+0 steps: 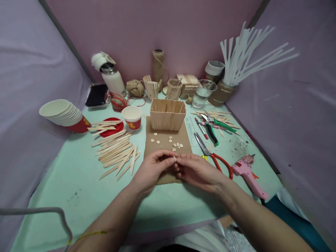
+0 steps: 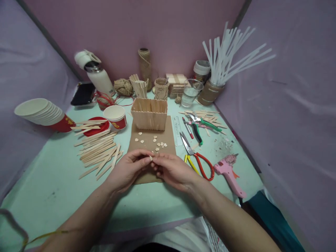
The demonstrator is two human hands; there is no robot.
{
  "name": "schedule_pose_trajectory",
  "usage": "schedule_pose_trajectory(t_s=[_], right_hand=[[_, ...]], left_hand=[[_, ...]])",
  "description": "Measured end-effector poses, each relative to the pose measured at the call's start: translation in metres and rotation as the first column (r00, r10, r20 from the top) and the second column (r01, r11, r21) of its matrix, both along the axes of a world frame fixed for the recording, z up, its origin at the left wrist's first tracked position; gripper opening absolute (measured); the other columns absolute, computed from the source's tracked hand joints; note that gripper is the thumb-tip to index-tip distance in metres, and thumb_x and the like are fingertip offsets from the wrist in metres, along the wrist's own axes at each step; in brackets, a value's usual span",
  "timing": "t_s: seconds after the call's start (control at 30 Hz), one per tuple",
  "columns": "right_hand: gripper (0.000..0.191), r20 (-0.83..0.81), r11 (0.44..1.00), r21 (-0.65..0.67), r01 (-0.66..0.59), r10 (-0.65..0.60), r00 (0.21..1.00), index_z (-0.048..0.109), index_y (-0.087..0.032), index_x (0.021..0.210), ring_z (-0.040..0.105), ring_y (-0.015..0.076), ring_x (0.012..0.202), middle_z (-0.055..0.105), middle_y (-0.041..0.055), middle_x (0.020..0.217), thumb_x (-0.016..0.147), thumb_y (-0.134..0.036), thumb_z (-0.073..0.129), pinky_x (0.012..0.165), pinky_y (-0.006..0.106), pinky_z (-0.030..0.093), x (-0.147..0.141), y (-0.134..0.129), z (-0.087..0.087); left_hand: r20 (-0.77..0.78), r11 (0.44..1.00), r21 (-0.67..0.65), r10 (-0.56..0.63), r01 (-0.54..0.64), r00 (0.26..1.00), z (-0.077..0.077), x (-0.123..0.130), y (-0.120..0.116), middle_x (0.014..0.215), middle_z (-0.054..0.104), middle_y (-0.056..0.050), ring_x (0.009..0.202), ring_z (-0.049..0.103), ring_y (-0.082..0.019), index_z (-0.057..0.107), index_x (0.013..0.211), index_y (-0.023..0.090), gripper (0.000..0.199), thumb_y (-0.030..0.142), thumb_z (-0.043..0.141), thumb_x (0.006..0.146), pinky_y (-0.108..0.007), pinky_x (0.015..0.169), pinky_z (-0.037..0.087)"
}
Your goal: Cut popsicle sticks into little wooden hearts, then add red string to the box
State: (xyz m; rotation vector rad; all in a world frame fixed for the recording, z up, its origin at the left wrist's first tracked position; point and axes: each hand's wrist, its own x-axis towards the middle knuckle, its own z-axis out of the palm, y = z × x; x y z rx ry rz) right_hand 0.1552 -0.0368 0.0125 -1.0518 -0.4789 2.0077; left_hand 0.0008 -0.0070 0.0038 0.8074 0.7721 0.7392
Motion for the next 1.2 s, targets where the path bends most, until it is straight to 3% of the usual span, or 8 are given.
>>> schedule_pose_trajectory(t_s=[0.1, 0.17, 0.27, 0.33, 0.53, 0.97, 1.07, 1.2], right_hand=[[0.024, 0.091, 0.998, 0.056, -0.029, 0.024, 0.996, 0.062, -0.015, 0.073, 0.045, 0.0102, 0.065, 0.055, -0.0002, 0.071, 0.07, -0.035, 0.076, 0.06, 0.025, 0.032, 0.002, -0.001, 0.0], [0.024, 0.302, 0.984, 0.164, -0.064, 0.012, 0.953, 0.06, -0.017, 0.073, 0.044, 0.0105, 0.063, 0.054, -0.0015, 0.069, 0.077, -0.039, 0.069, 0.06, 0.026, 0.032, 0.006, -0.002, 0.001], [0.019, 0.644, 0.905, 0.395, -0.158, -0.15, 0.751, 0.06, -0.019, 0.079, 0.051, 0.0131, 0.069, 0.058, -0.0009, 0.074, 0.087, -0.037, 0.057, 0.066, 0.028, 0.037, 0.013, -0.004, 0.005], [0.012, 0.72, 0.819, 0.525, -0.232, -0.281, 0.634, 0.06, -0.02, 0.085, 0.055, 0.0153, 0.079, 0.061, 0.001, 0.083, 0.09, -0.03, 0.054, 0.073, 0.029, 0.041, 0.017, -0.005, 0.007], [0.018, 0.699, 0.596, 0.695, -0.402, -0.43, 0.571, 0.062, -0.024, 0.104, 0.058, 0.0187, 0.094, 0.06, 0.0057, 0.097, 0.092, -0.017, 0.051, 0.082, 0.034, 0.047, 0.015, -0.005, 0.006], [0.019, 0.622, 0.318, 0.76, -0.567, -0.612, 0.49, 0.064, -0.022, 0.104, 0.057, 0.0168, 0.087, 0.056, 0.0062, 0.094, 0.091, -0.013, 0.052, 0.074, 0.03, 0.05, 0.021, -0.005, -0.01], [0.017, 0.629, 0.333, 0.758, -0.561, -0.601, 0.492, 0.063, -0.023, 0.101, 0.057, 0.0181, 0.088, 0.057, 0.0067, 0.094, 0.091, -0.014, 0.052, 0.075, 0.033, 0.05, 0.019, -0.006, -0.008], [0.01, 0.688, 0.562, 0.72, -0.407, -0.5, 0.527, 0.061, -0.022, 0.089, 0.058, 0.0181, 0.086, 0.06, 0.0052, 0.09, 0.091, -0.017, 0.053, 0.076, 0.032, 0.048, 0.02, -0.006, 0.0]], left_hand=[[0.002, 1.0, -0.008, 0.022, -0.022, 1.0, 0.002, 0.0, 0.001, 0.071, 0.067, 0.0, 0.067, 0.061, -0.011, 0.068, 0.082, 0.016, 0.016, 0.026, 0.076, 0.072, -0.026, 0.069, 0.049], [-0.038, 0.998, -0.006, 0.062, -0.062, 0.997, 0.003, 0.0, 0.001, 0.07, 0.066, 0.001, 0.063, 0.058, -0.008, 0.067, 0.08, 0.016, 0.015, 0.026, 0.076, 0.072, -0.02, 0.064, 0.046], [-0.082, 0.996, -0.023, 0.084, -0.086, 0.993, 0.004, 0.001, 0.001, 0.072, 0.067, 0.0, 0.065, 0.058, -0.007, 0.067, 0.079, 0.015, 0.015, 0.026, 0.076, 0.072, -0.018, 0.063, 0.044], [-0.094, 0.996, -0.035, 0.082, -0.085, 0.992, 0.004, 0.003, 0.0, 0.073, 0.069, -0.001, 0.068, 0.061, -0.009, 0.067, 0.079, 0.015, 0.016, 0.025, 0.076, 0.071, -0.02, 0.066, 0.046], [-0.129, 0.997, -0.032, 0.07, -0.074, 0.989, 0.004, 0.005, 0.001, 0.068, 0.066, 0.0, 0.065, 0.059, -0.009, 0.067, 0.079, 0.015, 0.017, 0.023, 0.077, 0.068, -0.021, 0.064, 0.045], [0.038, 0.948, -0.308, -0.067, 0.076, 0.997, -0.002, -0.001, 0.005, 0.066, 0.062, -0.001, 0.054, 0.05, -0.003, 0.069, 0.073, 0.011, 0.021, 0.028, 0.079, 0.068, -0.013, 0.053, 0.038], [0.006, 0.956, -0.28, -0.094, 0.092, 0.996, -0.002, 0.0, 0.005, 0.066, 0.06, -0.001, 0.053, 0.047, -0.003, 0.068, 0.072, 0.011, 0.022, 0.031, 0.077, 0.07, -0.015, 0.049, 0.033], [-0.186, 0.998, -0.065, -0.009, -0.003, 0.983, -0.001, 0.001, 0.003, 0.068, 0.061, 0.0, 0.054, 0.045, -0.006, 0.069, 0.083, 0.014, 0.023, 0.035, 0.07, 0.076, -0.019, 0.05, 0.033]])
